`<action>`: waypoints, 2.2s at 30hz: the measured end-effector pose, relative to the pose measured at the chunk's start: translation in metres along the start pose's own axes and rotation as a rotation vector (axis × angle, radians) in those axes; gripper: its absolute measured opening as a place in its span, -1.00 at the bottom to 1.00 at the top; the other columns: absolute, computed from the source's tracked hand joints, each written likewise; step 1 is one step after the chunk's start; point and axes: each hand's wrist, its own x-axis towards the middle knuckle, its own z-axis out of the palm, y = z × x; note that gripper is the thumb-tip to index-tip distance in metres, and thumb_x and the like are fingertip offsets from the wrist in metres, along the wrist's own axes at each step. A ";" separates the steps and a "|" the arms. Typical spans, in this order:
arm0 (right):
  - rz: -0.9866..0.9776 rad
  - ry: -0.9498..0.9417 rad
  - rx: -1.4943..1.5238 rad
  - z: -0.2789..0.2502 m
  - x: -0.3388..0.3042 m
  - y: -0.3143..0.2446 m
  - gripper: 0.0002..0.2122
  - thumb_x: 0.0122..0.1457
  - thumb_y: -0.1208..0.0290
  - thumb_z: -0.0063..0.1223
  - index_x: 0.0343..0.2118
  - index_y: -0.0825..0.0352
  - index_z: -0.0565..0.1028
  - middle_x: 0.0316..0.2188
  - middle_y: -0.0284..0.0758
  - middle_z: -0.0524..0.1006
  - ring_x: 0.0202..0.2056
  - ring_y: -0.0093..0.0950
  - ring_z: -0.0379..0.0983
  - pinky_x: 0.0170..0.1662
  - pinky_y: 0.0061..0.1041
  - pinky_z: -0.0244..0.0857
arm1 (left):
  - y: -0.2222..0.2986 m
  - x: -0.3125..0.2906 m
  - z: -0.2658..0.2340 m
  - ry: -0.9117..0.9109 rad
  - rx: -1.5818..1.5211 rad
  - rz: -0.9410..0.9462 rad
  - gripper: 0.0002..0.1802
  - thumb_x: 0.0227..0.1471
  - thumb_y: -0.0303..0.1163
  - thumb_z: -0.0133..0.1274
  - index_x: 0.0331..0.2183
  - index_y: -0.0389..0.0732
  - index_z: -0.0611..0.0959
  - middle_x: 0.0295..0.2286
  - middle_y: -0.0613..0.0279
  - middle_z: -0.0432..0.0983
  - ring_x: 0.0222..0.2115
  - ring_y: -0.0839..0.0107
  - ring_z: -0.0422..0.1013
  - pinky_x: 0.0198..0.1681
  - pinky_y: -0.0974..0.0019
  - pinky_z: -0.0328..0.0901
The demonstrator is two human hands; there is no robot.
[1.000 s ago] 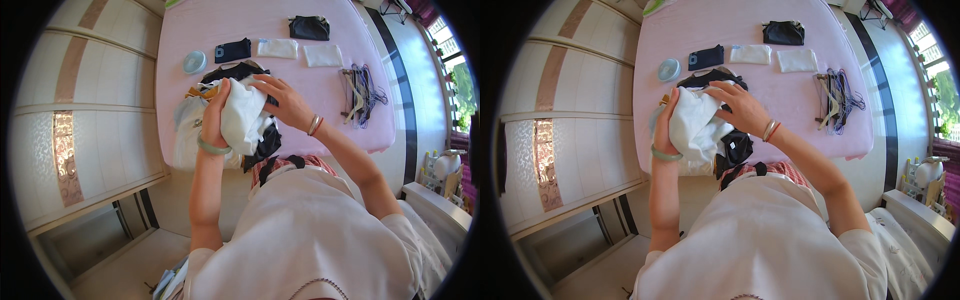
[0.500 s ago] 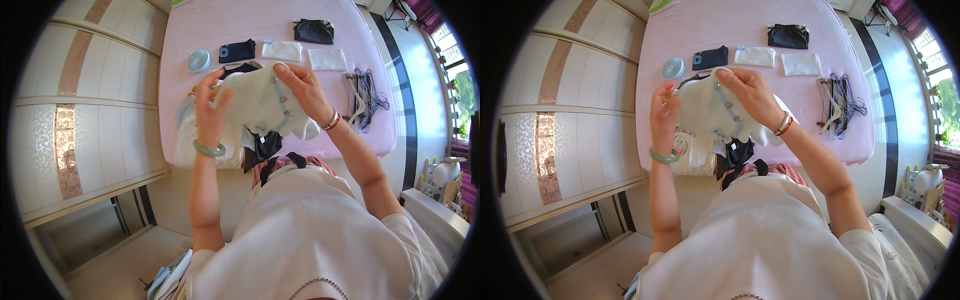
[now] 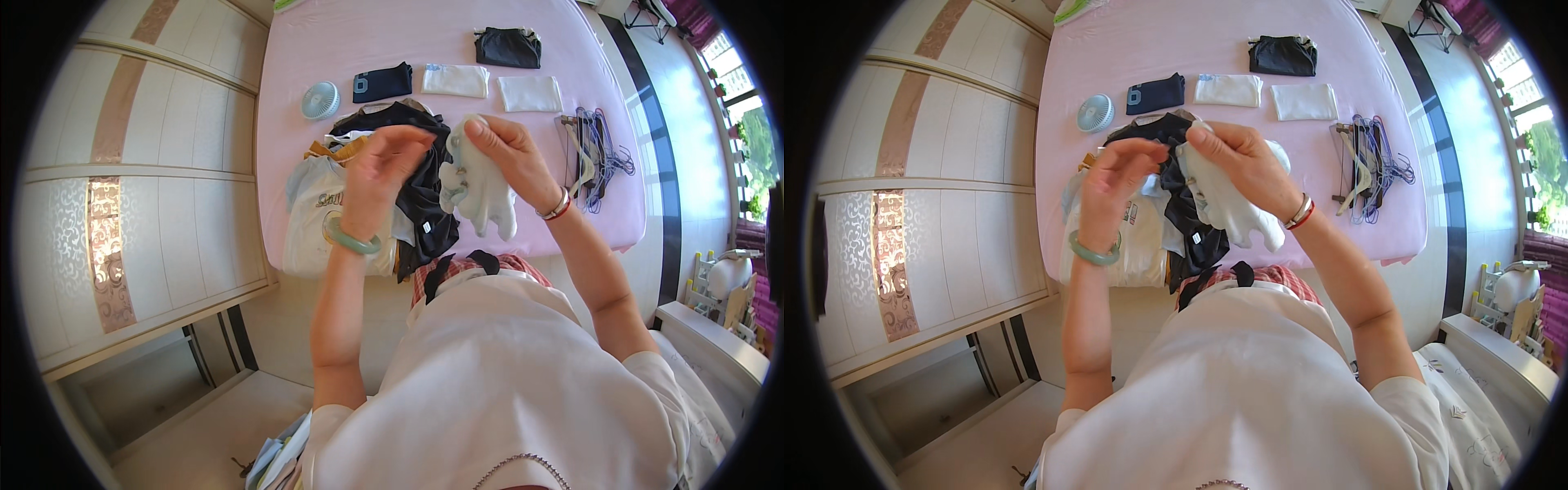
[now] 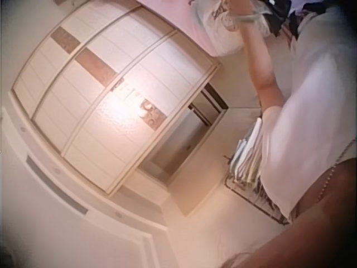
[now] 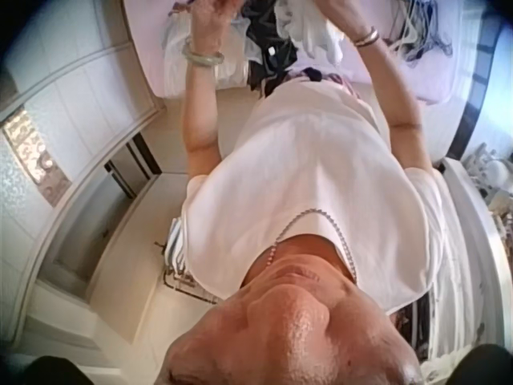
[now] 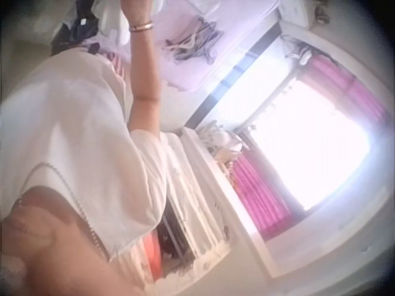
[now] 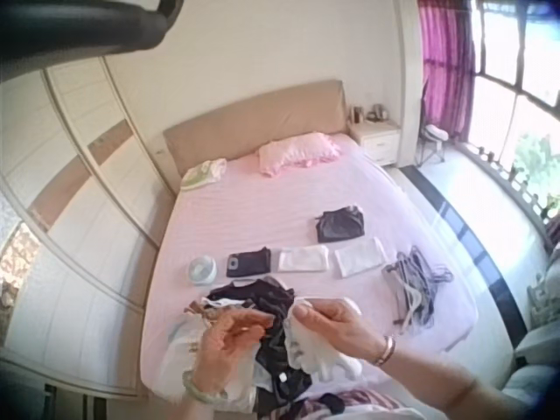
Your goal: The person folds several pieces of clothing on a bed, including a black t-shirt, dark shorts, a white t-shirt, and a light-colored t-shirt. They smooth and align each item before folding it into a neat stack.
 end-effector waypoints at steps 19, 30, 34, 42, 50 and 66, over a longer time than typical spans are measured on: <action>-0.296 -0.270 -0.322 -0.002 -0.001 -0.023 -0.68 0.08 0.27 0.25 -0.20 0.38 0.50 -0.33 -0.41 0.50 -0.29 -0.54 0.35 -0.17 -0.52 0.24 | 0.025 -0.004 -0.001 -0.219 0.349 0.309 -0.83 0.00 -0.51 0.21 -0.34 -0.21 0.54 -0.46 0.36 0.46 -0.51 0.67 0.30 -0.48 0.54 0.23; -0.261 -0.483 -0.476 -0.033 -0.018 -0.069 -0.81 -0.05 0.46 0.34 -0.55 0.35 0.47 -0.73 -0.43 0.34 -0.69 -0.58 0.23 -0.53 -0.58 0.10 | 0.050 0.000 -0.066 -0.679 1.401 -0.346 -0.37 0.22 0.07 -0.22 -0.55 -0.28 0.59 -0.57 0.09 0.54 -0.60 0.21 0.43 -0.46 0.25 0.29; -0.577 -0.506 -0.966 -0.034 -0.028 -0.046 -0.80 0.01 0.34 0.30 -0.53 0.32 0.49 -0.74 -0.36 0.41 -0.72 -0.42 0.30 -0.59 -0.53 0.13 | 0.055 -0.005 -0.076 -0.454 1.538 -0.090 -0.64 0.15 -0.08 -0.05 -0.37 -0.15 0.67 -0.58 0.12 0.52 -0.58 0.09 0.41 -0.46 0.14 0.31; -0.266 0.068 -1.324 -0.031 -0.017 -0.031 -0.73 0.15 0.26 0.11 -0.15 0.26 0.40 -0.57 -0.28 0.54 -0.57 -0.27 0.51 -0.52 -0.33 0.36 | 0.053 -0.002 -0.052 0.039 1.585 0.574 -0.80 -0.03 -0.36 0.19 -0.27 0.03 0.63 -0.53 0.37 0.56 -0.63 0.34 0.43 -0.60 0.34 0.28; -0.317 0.221 -1.240 -0.039 0.020 -0.013 -0.80 0.09 0.27 0.13 -0.51 0.28 0.45 -0.65 -0.30 0.50 -0.62 -0.25 0.45 -0.55 -0.37 0.30 | 0.053 0.011 -0.045 0.127 1.638 0.516 -0.85 -0.13 -0.41 0.23 -0.40 -0.01 0.61 -0.52 0.41 0.52 -0.58 0.32 0.42 -0.55 0.28 0.29; -0.477 0.281 -0.215 -0.061 0.029 -0.045 -0.81 0.19 0.53 -0.11 -0.56 0.33 0.25 -0.51 -0.55 0.32 -0.44 -0.76 0.09 -0.38 -0.74 0.06 | 0.048 0.043 -0.096 0.239 0.588 0.138 -0.77 0.03 -0.61 -0.14 -0.31 -0.27 0.61 -0.31 0.40 0.51 -0.32 0.65 0.36 -0.17 0.52 0.25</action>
